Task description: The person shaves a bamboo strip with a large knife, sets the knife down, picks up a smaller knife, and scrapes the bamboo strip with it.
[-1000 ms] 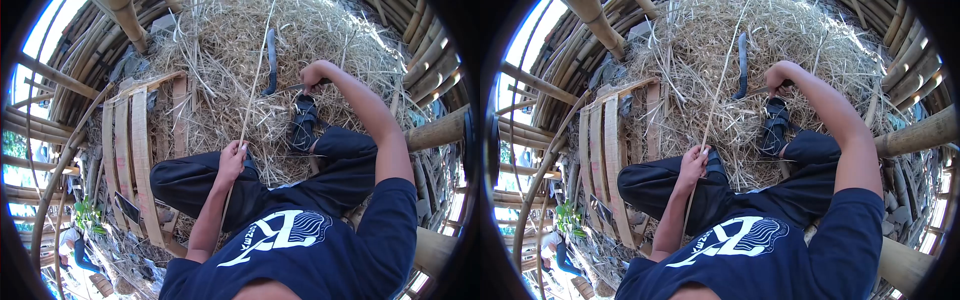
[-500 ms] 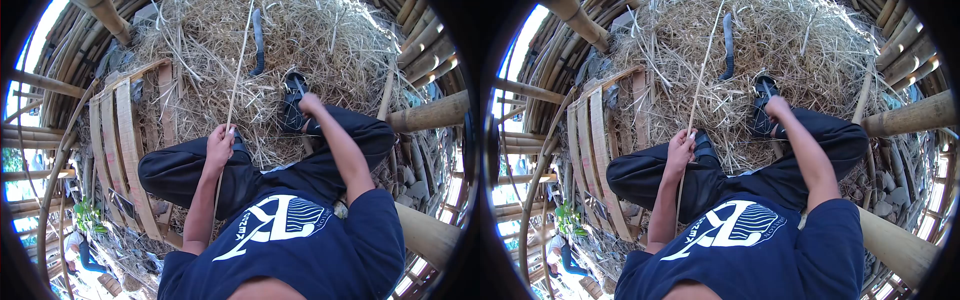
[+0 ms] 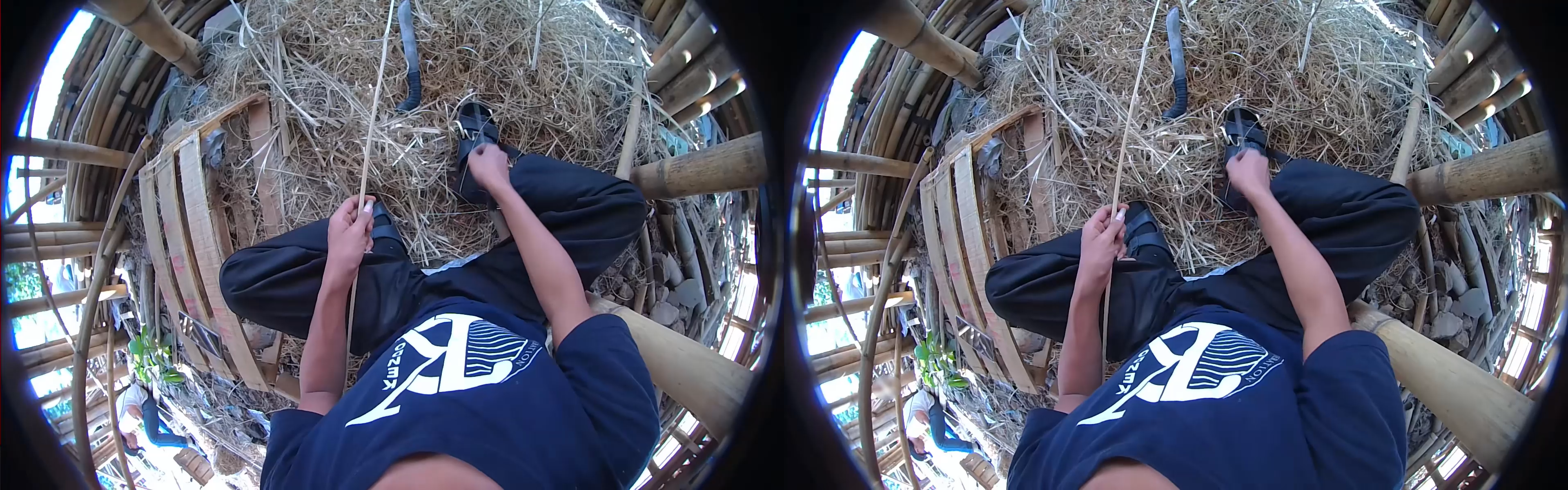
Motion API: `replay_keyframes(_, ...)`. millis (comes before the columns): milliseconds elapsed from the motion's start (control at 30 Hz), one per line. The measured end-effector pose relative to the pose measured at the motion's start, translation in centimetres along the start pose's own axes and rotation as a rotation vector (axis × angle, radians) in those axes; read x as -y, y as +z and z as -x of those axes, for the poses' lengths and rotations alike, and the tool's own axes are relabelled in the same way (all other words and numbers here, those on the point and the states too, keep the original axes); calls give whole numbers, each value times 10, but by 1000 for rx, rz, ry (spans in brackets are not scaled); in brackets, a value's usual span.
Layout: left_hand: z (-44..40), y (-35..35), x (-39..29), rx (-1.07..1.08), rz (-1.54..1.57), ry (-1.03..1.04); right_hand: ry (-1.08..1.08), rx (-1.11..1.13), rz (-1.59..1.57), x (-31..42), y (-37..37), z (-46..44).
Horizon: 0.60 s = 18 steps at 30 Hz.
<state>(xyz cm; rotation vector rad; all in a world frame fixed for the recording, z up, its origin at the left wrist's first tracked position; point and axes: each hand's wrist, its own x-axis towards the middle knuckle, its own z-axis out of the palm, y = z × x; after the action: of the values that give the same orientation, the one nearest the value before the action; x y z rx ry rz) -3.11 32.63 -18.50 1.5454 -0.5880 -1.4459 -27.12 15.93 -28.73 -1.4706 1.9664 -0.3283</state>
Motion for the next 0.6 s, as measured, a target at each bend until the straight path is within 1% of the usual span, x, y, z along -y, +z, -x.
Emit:
replay_keyframes(33,0,0,1,-1,8,-2,1,1,-3,0,3,-7)
replay_keyframes(100,-3,1,0,4,12,11,38,-152,40,3,8,-21)
replay_keyframes(200,-2,0,-1,-8,-7,6,-19,-110,32,-5,33,-31)
replay_keyframes(233,-2,0,0,-4,8,3,-26,-189,-2,-4,43,-30)
replay_keyframes(267,-1,0,1,2,23,-2,-28,-190,-8,-7,50,-30)
replay_keyframes(333,-3,-1,1,3,12,-2,-134,-74,-199,-10,60,-30)
replay_keyframes(367,-4,-1,1,5,17,0,-252,62,-222,-11,68,-26)
replay_keyframes(400,-3,0,2,8,22,-3,-366,200,-243,-13,76,-21)
replay_keyframes(467,-3,2,0,4,11,-13,-467,636,-159,-17,84,-24)
replay_keyframes(500,-3,2,0,-3,2,-13,-450,543,-182,-21,93,-22)
replay_keyframes(533,-3,2,0,-5,2,-16,-449,547,-182,-20,86,-19)
replay_keyframes(600,-4,1,0,3,9,-16,-424,188,-207,-7,55,-9)
